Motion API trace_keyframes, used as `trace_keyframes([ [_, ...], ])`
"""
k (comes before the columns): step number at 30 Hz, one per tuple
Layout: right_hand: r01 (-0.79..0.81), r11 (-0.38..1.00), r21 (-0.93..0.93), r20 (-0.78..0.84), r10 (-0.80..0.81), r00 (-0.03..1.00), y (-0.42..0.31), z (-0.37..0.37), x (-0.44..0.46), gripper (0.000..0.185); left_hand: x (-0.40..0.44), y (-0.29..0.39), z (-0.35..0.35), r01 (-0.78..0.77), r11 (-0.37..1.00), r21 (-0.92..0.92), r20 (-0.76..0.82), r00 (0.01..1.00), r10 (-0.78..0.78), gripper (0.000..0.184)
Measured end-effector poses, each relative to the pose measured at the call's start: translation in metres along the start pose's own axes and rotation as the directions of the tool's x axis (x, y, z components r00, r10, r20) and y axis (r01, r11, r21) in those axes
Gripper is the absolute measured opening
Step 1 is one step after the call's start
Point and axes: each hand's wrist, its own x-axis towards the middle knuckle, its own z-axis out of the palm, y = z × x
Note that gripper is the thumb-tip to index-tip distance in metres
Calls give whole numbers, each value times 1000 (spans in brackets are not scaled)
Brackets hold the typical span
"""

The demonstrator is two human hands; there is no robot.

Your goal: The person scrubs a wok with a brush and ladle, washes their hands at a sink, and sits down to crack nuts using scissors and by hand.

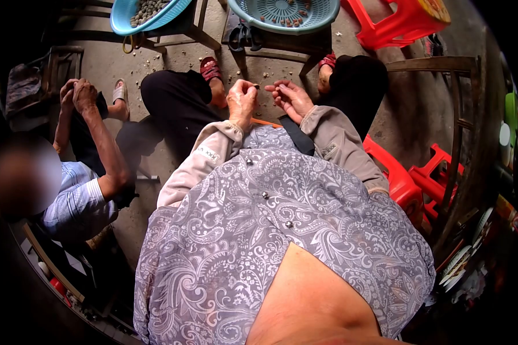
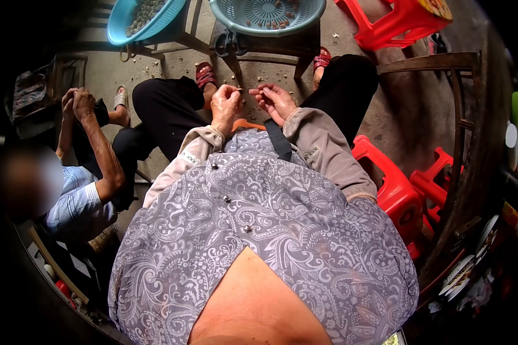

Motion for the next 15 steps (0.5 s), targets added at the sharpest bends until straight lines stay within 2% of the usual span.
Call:
trace_keyframes([
  [1, 1, 997, 76, 9, -2, 1000, 0, -3, 1, 12, 8, -13, -6, -140, 968, 210, 4, 990, 143, 22],
  [2, -8, 995, 103, 13, 6, 1000, 0, -2, 0, 12, 13, -21, -9, -269, 873, 408, 36, 960, 279, 30],
  [3, -17, 991, 130, 19, 15, 1000, -1, -1, 0, 11, 15, -30, -9, -373, 749, 548, 27, 903, 430, 35],
  [5, -21, 989, 144, 20, 18, 1000, 0, -2, 1, 11, 12, -29, -8, -480, 408, 777, 86, 723, 686, 45],
  [8, -15, 995, 98, -5, 15, 1000, 2, -3, 1, 12, 2, -8, 2, -468, 794, 389, 13, 864, 503, 43],
  [10, -17, 998, 54, -39, 19, 999, 0, 0, -1, 12, -5, 2, 3, -311, 930, 195, 46, 950, 308, 39],
  [11, -22, 998, 57, -23, 24, 999, -1, -1, 0, 11, -7, 6, 3, -215, 972, 98, 79, 975, 207, 36],
  [15, -50, 997, 65, 66, 46, 997, -1, -8, 1, 13, -7, 15, 1, -129, 989, 73, 209, 971, 112, 28],
])
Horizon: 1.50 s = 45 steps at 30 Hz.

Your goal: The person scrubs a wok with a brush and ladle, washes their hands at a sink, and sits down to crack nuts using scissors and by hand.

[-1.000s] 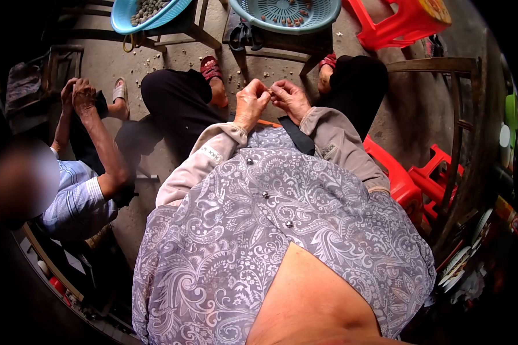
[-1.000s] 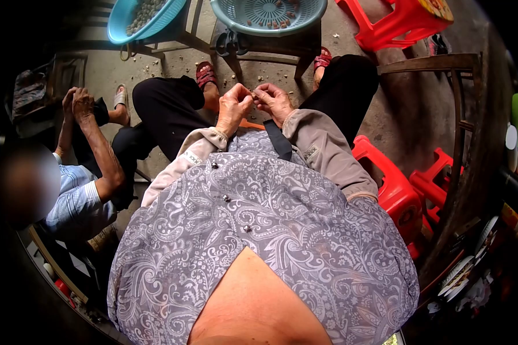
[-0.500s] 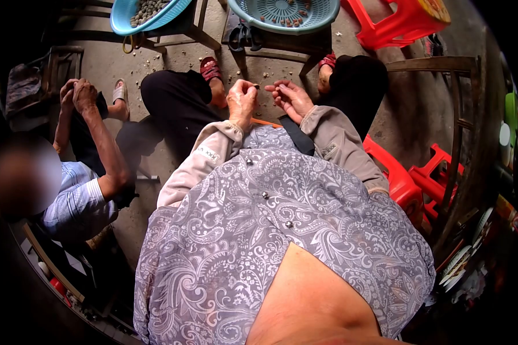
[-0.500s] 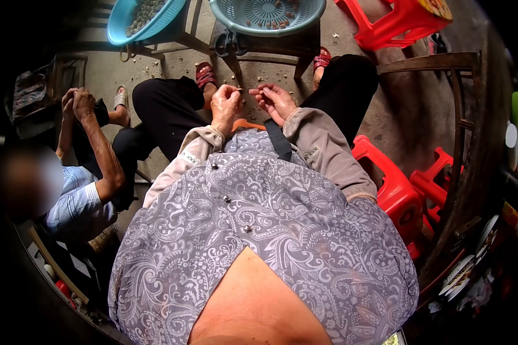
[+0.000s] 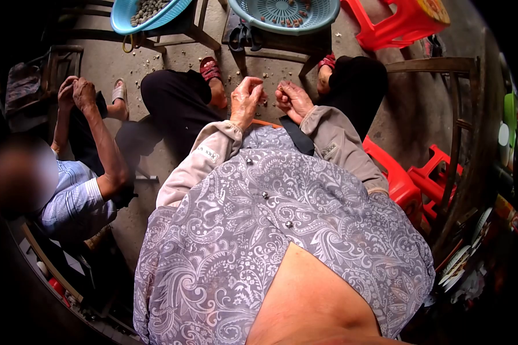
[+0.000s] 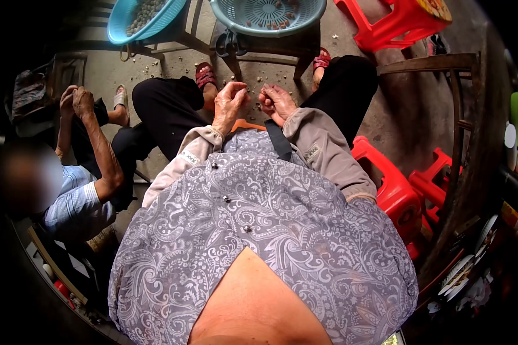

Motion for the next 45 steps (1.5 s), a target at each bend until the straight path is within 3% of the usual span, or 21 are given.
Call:
trace_keyframes([
  [2, -6, 1000, -2, 30, 6, 1000, 0, 0, -1, 14, 1, 4, 0, 14, 1000, 5, 50, 999, -14, 26],
  [6, 7, 999, -51, -39, -9, 999, 6, 5, -3, 15, -4, 12, 17, -319, 943, 100, 8, 948, 319, 29],
  [9, 53, 969, -241, -100, -79, 992, 10, 15, -5, 14, -6, 22, 20, -337, 912, 233, 31, 940, 339, 30],
  [15, 59, 969, -238, -94, -84, 992, 10, 24, -10, 12, -4, 20, 21, -333, 931, 148, 22, 943, 333, 29],
  [20, 39, 961, -274, -78, -62, 995, 8, 35, -8, 11, -1, 12, 20, -290, 953, 87, -110, 948, 298, 27],
  [23, 220, 872, -438, -31, -259, 965, -10, 55, -14, 10, 6, 13, 10, -260, 961, 94, -311, 909, 276, 19],
  [25, 430, 684, -589, 98, -468, 878, -45, 72, -11, 12, 12, 6, -4, -230, 966, 114, -341, 905, 256, 11],
  [27, 572, 441, -692, 221, -624, 749, -95, 94, -2, 12, 8, 20, -16, -29, 981, 192, -263, 961, 80, 20],
  [28, 552, 366, -749, 203, -666, 717, -117, 99, 6, 11, 14, 9, -17, -123, 921, 369, -215, 953, 213, 16],
  [29, 516, 153, -843, 279, -696, 662, -140, 108, 11, 11, 20, -2, -17, -208, 821, 531, -145, 933, 330, 16],
  [30, 465, 71, -882, 302, -673, 675, -161, 110, 20, 13, 14, 2, -18, -317, 614, 723, -41, 868, 496, 28],
  [31, 408, -78, -910, 370, -596, 713, -178, 109, 30, 17, 14, 8, -21, -271, 632, 726, 4, 921, 390, 40],
  [33, 274, -676, -684, 699, -498, 514, -193, 110, 41, 26, 17, 27, -29, -335, 705, 625, -19, 896, 443, 34],
  [36, 435, -455, -777, 628, -603, 492, -172, 145, 17, 29, 24, 80, -65, -340, 782, 522, -95, 888, 450, 8],
  [37, 480, -411, -775, 624, -618, 479, -155, 151, 10, 24, 22, 105, -81, -353, 732, 582, -148, 840, 522, 12],
  [38, 513, -265, -816, 558, -594, 580, -136, 148, 2, 19, 32, 114, -101, -452, 627, 634, -172, 708, 685, 11],
  [39, 497, -255, -829, 553, -502, 665, -117, 139, -2, 17, 40, 132, -119, -415, 684, 600, -275, 696, 663, 6],
  [40, 537, -308, -785, 620, -406, 672, -101, 138, -4, 18, 51, 146, -142, -428, 567, 704, -258, 590, 765, 12],
  [41, 512, -413, -753, 644, -308, 700, -86, 127, -4, 23, 69, 154, -166, -569, 582, 581, -315, 502, 806, 22],
  [42, 563, -452, -691, 698, -217, 683, -73, 115, 2, 29, 107, 126, -209, -284, 526, 801, -297, 574, 763, 24],
  [45, 513, -206, -833, 543, -126, 830, -47, 90, 13, 33, 138, 177, -247, -147, 751, 643, -389, 783, 486, 18],
])
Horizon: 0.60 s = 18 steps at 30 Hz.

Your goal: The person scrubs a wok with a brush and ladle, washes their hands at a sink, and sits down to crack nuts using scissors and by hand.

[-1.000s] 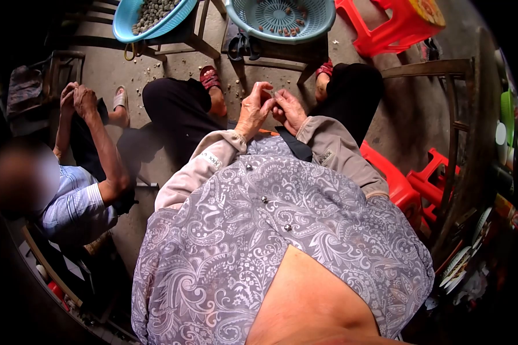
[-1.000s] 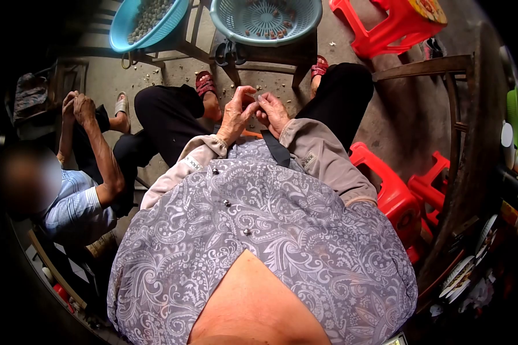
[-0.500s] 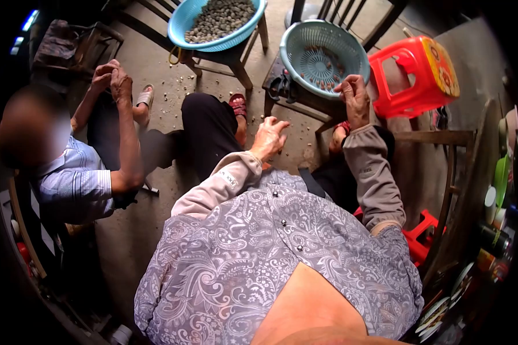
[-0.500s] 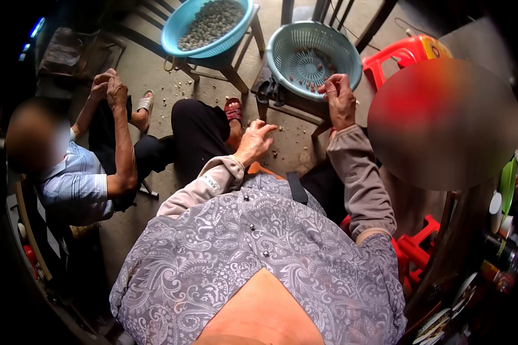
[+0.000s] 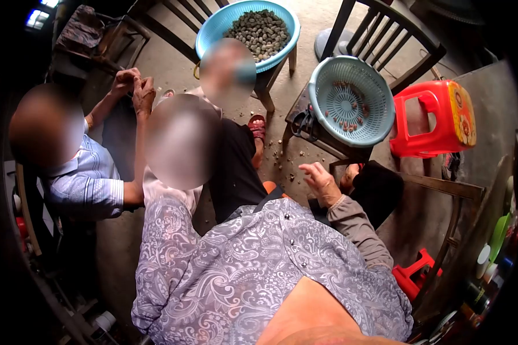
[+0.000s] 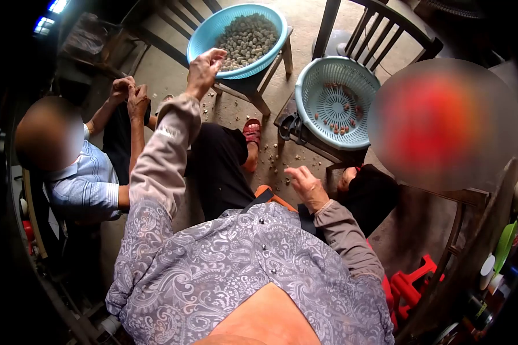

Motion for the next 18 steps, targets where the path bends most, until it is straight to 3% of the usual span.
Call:
trace_keyframes([
  [3, -73, 997, 6, 133, 72, 989, 17, 5, 1, 30, 53, -29, 16, 35, 985, 169, 181, 981, -66, 13],
  [4, -90, 996, 24, 141, 86, 986, 19, 4, 5, 29, 68, -41, 25, -35, 969, 246, 219, 976, -21, 13],
  [7, -193, 974, 115, 164, 173, 971, 24, -3, 14, 24, 92, -52, 56, -30, 929, 369, 356, 928, -112, 21],
  [10, -277, 941, 195, 169, 246, 954, 34, -5, 17, 22, 109, -66, 86, -149, 799, 582, 449, 879, -163, 23],
  [14, -307, 920, 245, 160, 274, 948, 35, -5, 17, 22, 123, -101, 110, -187, 751, 633, 444, 882, -155, 25],
  [16, -284, 925, 251, 164, 249, 955, 36, -4, 18, 22, 117, -93, 103, -178, 726, 664, 425, 889, -171, 26],
  [17, -281, 924, 258, 156, 248, 956, 35, -3, 18, 22, 104, -65, 83, -249, 766, 592, 482, 872, -89, 23],
  [18, -277, 924, 264, 148, 245, 958, 34, -3, 18, 22, 105, -68, 78, -161, 780, 605, 455, 874, -173, 21],
])
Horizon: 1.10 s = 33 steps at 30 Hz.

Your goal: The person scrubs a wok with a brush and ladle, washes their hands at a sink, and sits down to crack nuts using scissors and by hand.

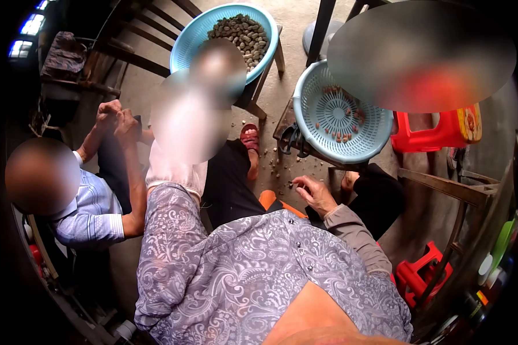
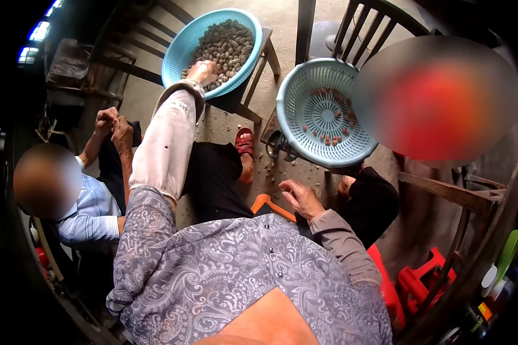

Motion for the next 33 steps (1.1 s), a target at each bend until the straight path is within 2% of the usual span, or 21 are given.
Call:
trace_keyframes([
  [2, 31, 1000, 5, -20, -31, 999, -2, 1, -1, 21, -13, -6, -17, 48, 984, -171, -51, 997, -58, 21],
  [3, 57, 998, 5, -33, -57, 998, -1, 3, -1, 20, -18, -5, -25, 138, 941, -309, -73, 983, -168, 18],
  [4, 82, 997, 6, -44, -82, 996, 1, 5, -2, 20, -42, -3, -43, 7, 820, -572, -115, 989, -89, 16],
  [6, 138, 990, 11, -77, -137, 988, -1, 7, -2, 17, -77, 9, -56, -50, 492, -869, -82, 996, -45, 16],
  [9, 138, 986, 94, -134, -124, 983, -6, 8, -2, 14, -134, 34, -23, -172, -98, -980, -189, 962, 196, 16],
  [10, 170, 975, 146, -170, -145, 975, -13, 10, 0, 14, -158, 51, -22, -83, -100, -991, -108, 956, 273, 16],
  [12, 72, 889, 451, -137, -11, 991, -31, 14, -3, 14, -211, 93, -5, 2, 31, -1000, 8, 980, 200, 17],
  [13, 120, 818, 563, -147, -43, 988, -41, 15, -2, 17, -231, 109, 15, -9, -67, -998, -23, 976, 216, 18],
  [14, 127, 739, 662, -167, -19, 986, -45, 19, -1, 20, -242, 113, 37, 77, -48, -996, 62, 965, 256, 18],
  [16, 126, 522, 843, -218, 118, 969, -63, 27, -5, 21, -272, 150, 44, 62, -143, -988, 25, 968, 248, 17],
  [17, 139, 502, 854, -239, 140, 961, -63, 33, -10, 21, -279, 159, 52, 19, -159, -987, -28, 958, 285, 18],
  [18, 155, 484, 861, -259, 155, 953, -64, 36, -14, 21, -288, 166, 55, 22, -63, -998, 2, 955, 297, 18],
  [21, 159, 441, 883, -290, 248, 924, -40, 42, -26, 19, -291, 173, 83, -26, -15, -1000, -29, 957, 290, 16],
  [23, 121, 393, 911, -266, 340, 902, -19, 42, -36, 16, -280, 177, 89, -170, 261, -950, -132, 979, 158, 16],
  [24, 120, 387, 914, -266, 351, 898, -11, 42, -41, 16, -272, 178, 95, -217, 397, -892, -193, 976, 100, 16],
  [25, 118, 382, 917, -266, 362, 893, -2, 42, -44, 15, -254, 175, 116, -390, 506, -769, -392, 913, 109, 18],
  [26, 118, 376, 919, -267, 374, 888, 7, 42, -47, 15, -239, 171, 123, -434, 680, -591, -439, 880, 180, 22],
  [28, 108, 359, 927, -257, 402, 879, 24, 41, -48, 15, -220, 178, 127, -449, 802, -395, -496, 838, 226, 28],
  [29, 107, 341, 934, -250, 409, 878, 30, 40, -49, 15, -215, 184, 126, -349, 869, -352, -376, 902, 210, 34],
  [32, 127, 298, 946, -248, 412, 877, 42, 37, -49, 16, -204, 204, 112, -173, 975, -136, -136, 979, 154, 50],
  [33, 136, 286, 949, -249, 411, 877, 45, 36, -49, 16, -197, 208, 111, -124, 987, -104, -34, 992, 121, 72],
])
